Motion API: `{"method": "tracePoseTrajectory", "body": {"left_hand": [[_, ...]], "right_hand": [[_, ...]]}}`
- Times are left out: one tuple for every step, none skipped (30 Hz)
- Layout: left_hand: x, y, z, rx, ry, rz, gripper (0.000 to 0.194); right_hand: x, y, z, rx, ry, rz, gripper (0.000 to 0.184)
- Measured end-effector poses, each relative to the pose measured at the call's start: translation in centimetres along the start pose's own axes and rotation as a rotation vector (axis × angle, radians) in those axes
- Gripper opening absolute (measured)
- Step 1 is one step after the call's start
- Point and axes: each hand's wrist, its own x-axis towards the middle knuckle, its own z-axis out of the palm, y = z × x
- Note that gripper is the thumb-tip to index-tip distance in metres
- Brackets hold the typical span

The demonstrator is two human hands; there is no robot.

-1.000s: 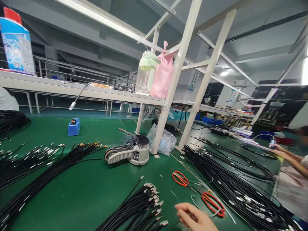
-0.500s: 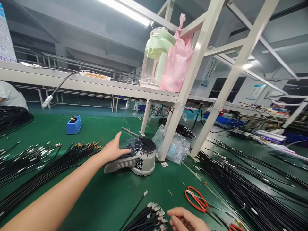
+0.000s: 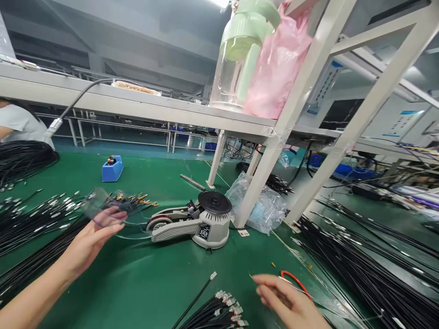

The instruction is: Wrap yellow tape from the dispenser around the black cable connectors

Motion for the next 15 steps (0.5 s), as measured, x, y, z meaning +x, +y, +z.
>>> {"method": "tracePoseTrajectory", "body": {"left_hand": [[-0.5,-0.5,-0.2,-0.066,0.051,-0.053,0.046],[-0.9,-0.9,-0.2,-0.126,0.098,-0.117,0.041],[-1.2,-1.2,-0.1,-0.176,0.147,-0.184,0.036],[-1.4,-1.5,0.1,-0.212,0.194,-0.246,0.03],[-1.6,-1.8,0.3,-0.234,0.228,-0.295,0.025],[-1.8,-2.0,0.5,-0.247,0.25,-0.332,0.02],[-2.0,-2.1,0.6,-0.251,0.268,-0.358,0.015],[-2.3,-2.3,0.8,-0.245,0.279,-0.38,0.011],[-2.7,-2.5,0.8,-0.225,0.282,-0.401,0.009],[-3.3,-2.7,0.8,-0.191,0.283,-0.431,0.009],[-4.0,-2.9,0.8,-0.149,0.28,-0.469,0.013],[-4.8,-3.2,0.6,-0.107,0.265,-0.507,0.018],[-5.8,-3.6,0.4,-0.066,0.236,-0.538,0.026],[-6.7,-4.0,0.2,-0.04,0.187,-0.564,0.034],[-7.6,-4.4,0.0,-0.023,0.127,-0.573,0.039]], "right_hand": [[0.9,-0.9,0.6,-0.044,-0.004,-0.064,0.034],[1.8,-1.7,1.3,-0.097,-0.008,-0.139,0.032],[2.8,-2.5,2.0,-0.155,-0.006,-0.221,0.029],[3.8,-3.1,2.8,-0.214,0.02,-0.296,0.025],[4.8,-3.6,3.6,-0.264,0.08,-0.352,0.023],[5.7,-3.9,4.4,-0.297,0.168,-0.386,0.022],[6.6,-4.2,5.2,-0.315,0.255,-0.397,0.023],[7.5,-4.3,6.0,-0.321,0.33,-0.394,0.028],[8.2,-4.3,6.6,-0.321,0.384,-0.384,0.033],[8.8,-4.1,7.2,-0.32,0.416,-0.37,0.037],[9.2,-3.8,7.6,-0.319,0.438,-0.356,0.038],[9.5,-3.4,7.9,-0.318,0.456,-0.339,0.038],[9.6,-2.9,8.0,-0.317,0.469,-0.318,0.037],[9.6,-2.2,8.1,-0.316,0.476,-0.293,0.038],[9.6,-1.6,8.2,-0.318,0.473,-0.265,0.043]]}}
